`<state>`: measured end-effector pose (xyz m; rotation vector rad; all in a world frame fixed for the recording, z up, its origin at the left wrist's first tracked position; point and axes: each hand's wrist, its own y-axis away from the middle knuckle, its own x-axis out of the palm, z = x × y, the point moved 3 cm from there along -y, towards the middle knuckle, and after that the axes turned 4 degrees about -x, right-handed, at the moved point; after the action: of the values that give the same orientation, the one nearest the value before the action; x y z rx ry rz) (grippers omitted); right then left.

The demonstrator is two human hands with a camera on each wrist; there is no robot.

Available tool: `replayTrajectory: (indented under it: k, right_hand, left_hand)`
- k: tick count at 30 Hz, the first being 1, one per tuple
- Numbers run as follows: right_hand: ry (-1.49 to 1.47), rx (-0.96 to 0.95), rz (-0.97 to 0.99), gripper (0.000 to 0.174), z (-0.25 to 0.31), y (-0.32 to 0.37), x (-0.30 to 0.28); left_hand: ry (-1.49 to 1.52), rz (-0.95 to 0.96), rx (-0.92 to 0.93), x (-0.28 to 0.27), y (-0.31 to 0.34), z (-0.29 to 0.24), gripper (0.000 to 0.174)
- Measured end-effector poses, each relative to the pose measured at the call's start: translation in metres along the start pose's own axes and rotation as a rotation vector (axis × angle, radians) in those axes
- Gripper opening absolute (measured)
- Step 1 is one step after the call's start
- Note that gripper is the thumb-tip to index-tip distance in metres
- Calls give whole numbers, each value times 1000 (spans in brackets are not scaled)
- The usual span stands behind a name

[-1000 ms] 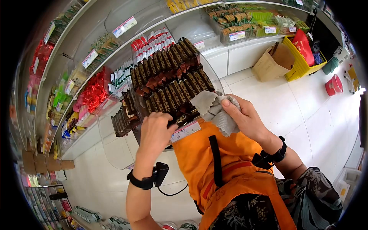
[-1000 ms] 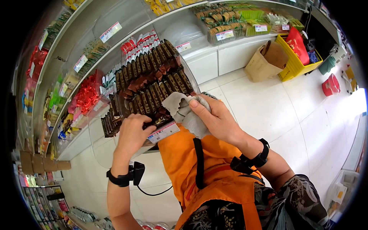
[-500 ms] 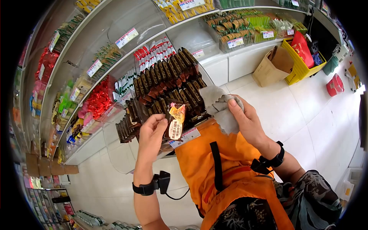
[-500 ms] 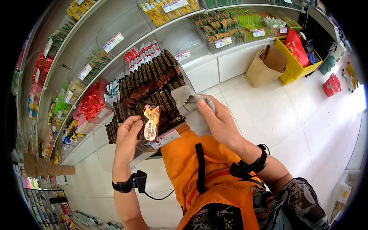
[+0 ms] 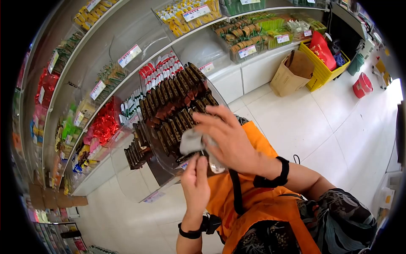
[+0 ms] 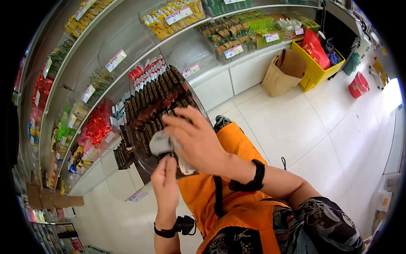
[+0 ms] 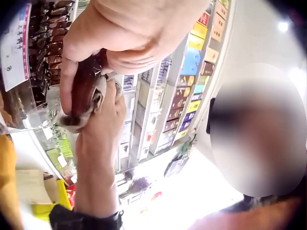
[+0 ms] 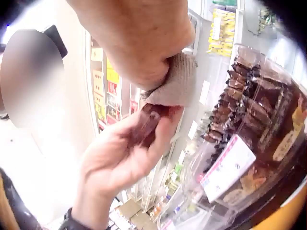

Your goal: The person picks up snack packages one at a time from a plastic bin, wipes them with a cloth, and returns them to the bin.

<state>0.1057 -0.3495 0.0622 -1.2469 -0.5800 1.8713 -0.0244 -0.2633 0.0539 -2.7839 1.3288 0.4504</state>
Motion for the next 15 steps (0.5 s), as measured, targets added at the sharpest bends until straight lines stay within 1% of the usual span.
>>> replayTrajectory:
  k: [1,2,4,5,8,9,12,15]
  right_hand:
    - [14,31,-39,29,-8,-7,-4]
    - [-185,178,-26,27,-18,-9,-5]
    - [-588,464,4,25,-37,-9,-3]
    - [-701,499,43,26,-45,-9,-3]
    - [-1450,775,20,30,-36,-10,-8]
    - [-1592,850,65,35,-30,-6,-5]
    - [-1719,1045,79,37,2,8,13]
    - [-1411,865,267,35,5,24,22]
  left_hand:
    - [-18,52,30,3,6,-10,29]
    - [-35,104,58,4,11,-15,29]
    - [98,103,15,2,16,-16,29]
    - [164,99,-6,0,17,-15,30]
    - [407,96,25,-4,10,-14,30]
    - [369,98,55,-6,6,-11,30]
    - [396,33,121,-5,1,-13,34]
    - [462,-34,95,-17,-2,-9,32]
